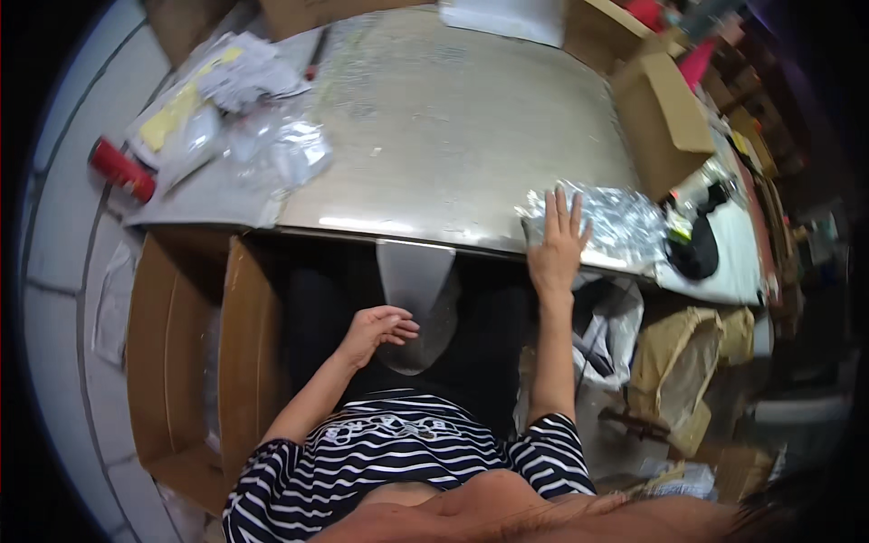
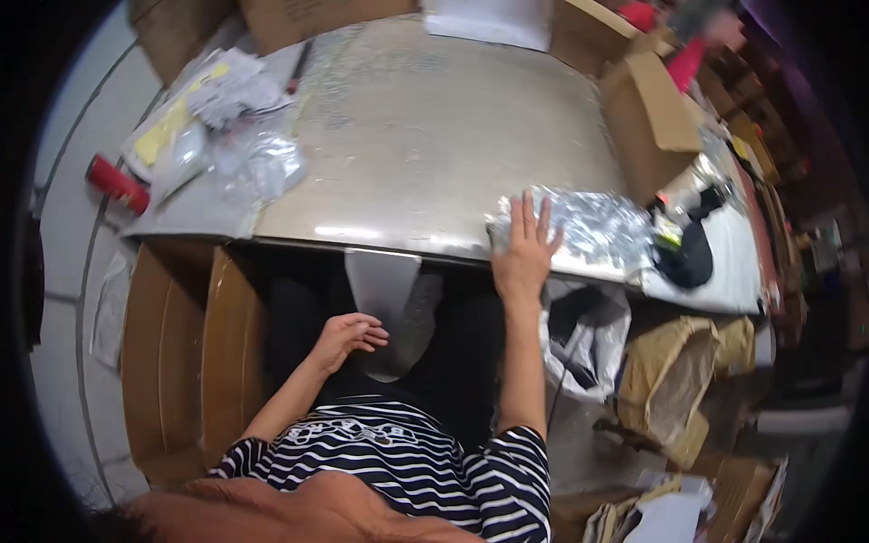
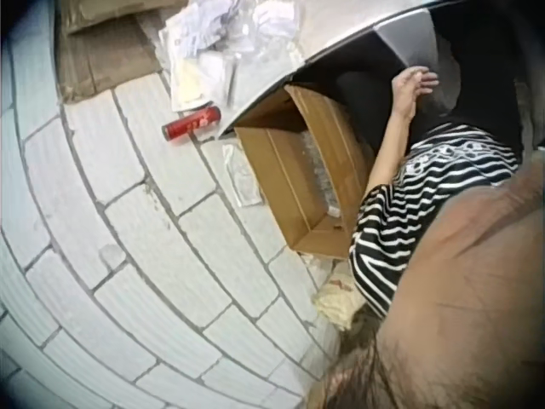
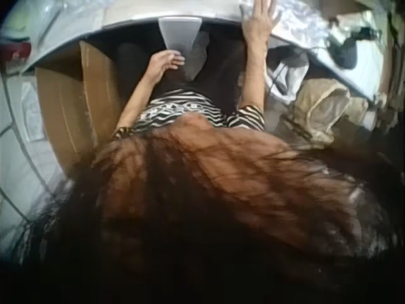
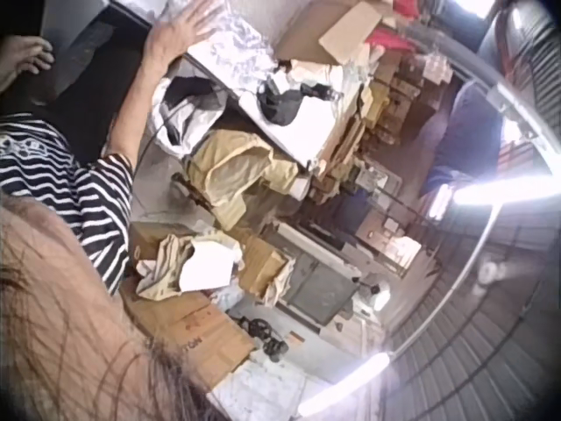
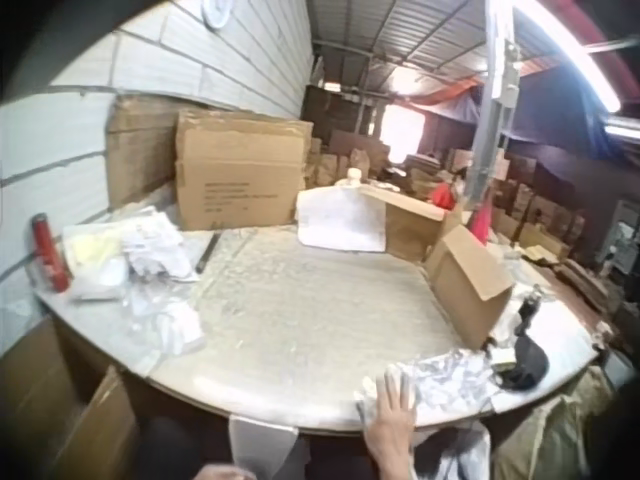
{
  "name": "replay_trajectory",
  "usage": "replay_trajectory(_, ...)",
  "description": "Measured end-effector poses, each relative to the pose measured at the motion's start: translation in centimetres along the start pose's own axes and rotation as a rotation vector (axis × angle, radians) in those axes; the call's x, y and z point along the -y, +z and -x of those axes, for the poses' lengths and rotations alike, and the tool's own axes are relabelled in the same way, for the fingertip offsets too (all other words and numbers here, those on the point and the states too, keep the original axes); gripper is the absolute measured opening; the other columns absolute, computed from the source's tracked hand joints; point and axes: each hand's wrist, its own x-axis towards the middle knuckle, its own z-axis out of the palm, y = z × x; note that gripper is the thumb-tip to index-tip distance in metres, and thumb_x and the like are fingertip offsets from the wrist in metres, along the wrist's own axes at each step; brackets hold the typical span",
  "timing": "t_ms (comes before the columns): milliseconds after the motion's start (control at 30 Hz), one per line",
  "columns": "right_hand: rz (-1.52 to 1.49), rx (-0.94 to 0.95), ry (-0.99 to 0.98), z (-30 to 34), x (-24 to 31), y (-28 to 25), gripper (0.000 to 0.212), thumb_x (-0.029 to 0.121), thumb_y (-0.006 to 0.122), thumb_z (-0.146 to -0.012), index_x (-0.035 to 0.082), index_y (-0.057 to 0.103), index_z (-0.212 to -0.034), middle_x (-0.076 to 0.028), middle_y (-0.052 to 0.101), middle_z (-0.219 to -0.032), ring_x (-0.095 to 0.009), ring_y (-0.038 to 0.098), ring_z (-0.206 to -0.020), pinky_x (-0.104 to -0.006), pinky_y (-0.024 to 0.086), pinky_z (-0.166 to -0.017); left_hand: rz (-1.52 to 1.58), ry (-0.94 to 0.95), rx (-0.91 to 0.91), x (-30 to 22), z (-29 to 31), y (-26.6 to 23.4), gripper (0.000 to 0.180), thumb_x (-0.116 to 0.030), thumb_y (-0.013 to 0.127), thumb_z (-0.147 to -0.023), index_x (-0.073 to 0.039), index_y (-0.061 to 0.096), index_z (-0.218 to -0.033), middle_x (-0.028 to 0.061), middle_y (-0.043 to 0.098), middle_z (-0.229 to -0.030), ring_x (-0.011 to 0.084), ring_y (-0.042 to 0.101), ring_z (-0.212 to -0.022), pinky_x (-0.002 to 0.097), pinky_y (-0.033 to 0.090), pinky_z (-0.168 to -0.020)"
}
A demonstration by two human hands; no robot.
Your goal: Putting small metal components into plastic bags and placing the filled bags into a cardboard box lined with bubble wrap.
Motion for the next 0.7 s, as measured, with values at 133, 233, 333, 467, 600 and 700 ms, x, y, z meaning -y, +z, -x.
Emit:
replay_trajectory(133, 0.076, 0.275, 0.205, -0.9, -4.4, 4.2, 0.056, 0.034, 0.053, -0.095, 0.004, 0.044, -0.142, -0.012, 0.038, -0.152, -0.034, 0.020, -0.147, -0.0667, 0.010, -0.113, -0.104, 0.108, 0.027, -2.4, -1.2, 0.7, 0.025, -0.013, 0.057, -0.096, 0.005, 0.062, -0.113, 0.0176, 0.071, -0.102, 0.0233, 0.071, -0.093, 0.0272, 0.056, -0.077)
replay_trajectory(233, -0.027, 0.243, 0.140, -2.1, -1.6, 2.7, 0.058, 0.026, 0.054, -0.094, 0.001, 0.038, -0.144, -0.017, 0.032, -0.154, -0.036, 0.020, -0.146, -0.0592, 0.014, -0.115, -0.290, 0.414, -0.144, -6.2, -0.7, -0.3, 0.018, -0.007, 0.057, -0.095, 0.004, 0.066, -0.106, 0.0134, 0.072, -0.098, 0.0195, 0.070, -0.089, 0.0268, 0.056, -0.076)
replay_trajectory(333, -0.482, 0.271, -0.135, -2.2, 5.5, 6.4, 0.065, 0.032, 0.053, -0.095, 0.000, 0.032, -0.147, -0.026, 0.027, -0.153, -0.040, 0.019, -0.145, -0.0476, 0.019, -0.117, -0.872, 0.898, -0.366, -12.6, -1.0, -2.1, 0.017, -0.002, 0.061, -0.089, 0.002, 0.067, -0.104, 0.0136, 0.071, -0.095, 0.0244, 0.070, -0.085, 0.0324, 0.055, -0.076)
replay_trajectory(467, -0.281, 0.340, -0.214, -9.8, 13.6, 11.1, 0.068, 0.041, 0.051, -0.097, -0.002, 0.031, -0.146, -0.033, 0.023, -0.152, -0.048, 0.020, -0.142, -0.0490, 0.017, -0.117, -1.533, 0.768, -0.722, -17.6, -5.2, -5.0, 0.054, -0.022, 0.065, -0.089, 0.010, 0.048, -0.129, 0.0279, 0.046, -0.139, 0.0381, 0.043, -0.132, 0.0425, 0.037, -0.108)
replay_trajectory(600, -0.336, 0.324, -0.088, -20.8, 17.4, 19.8, 0.069, 0.049, 0.046, -0.097, 0.005, 0.031, -0.149, -0.026, 0.024, -0.155, -0.044, 0.021, -0.144, -0.0517, 0.019, -0.116, -1.723, 0.457, -0.688, -16.0, -6.6, -6.7, 0.072, -0.040, 0.059, -0.091, 0.010, 0.040, -0.138, 0.0295, 0.034, -0.147, 0.0414, 0.028, -0.141, 0.0516, 0.023, -0.115)
replay_trajectory(700, -0.447, 0.377, -0.376, -22.1, 21.5, 21.3, 0.066, 0.047, 0.045, -0.098, 0.010, 0.031, -0.150, -0.019, 0.025, -0.157, -0.039, 0.022, -0.145, -0.0516, 0.019, -0.116, -1.714, 0.567, -0.603, -13.4, -5.5, -5.4, 0.071, -0.042, 0.059, -0.090, 0.005, 0.042, -0.139, 0.0252, 0.035, -0.148, 0.0383, 0.032, -0.140, 0.0547, 0.024, -0.113)
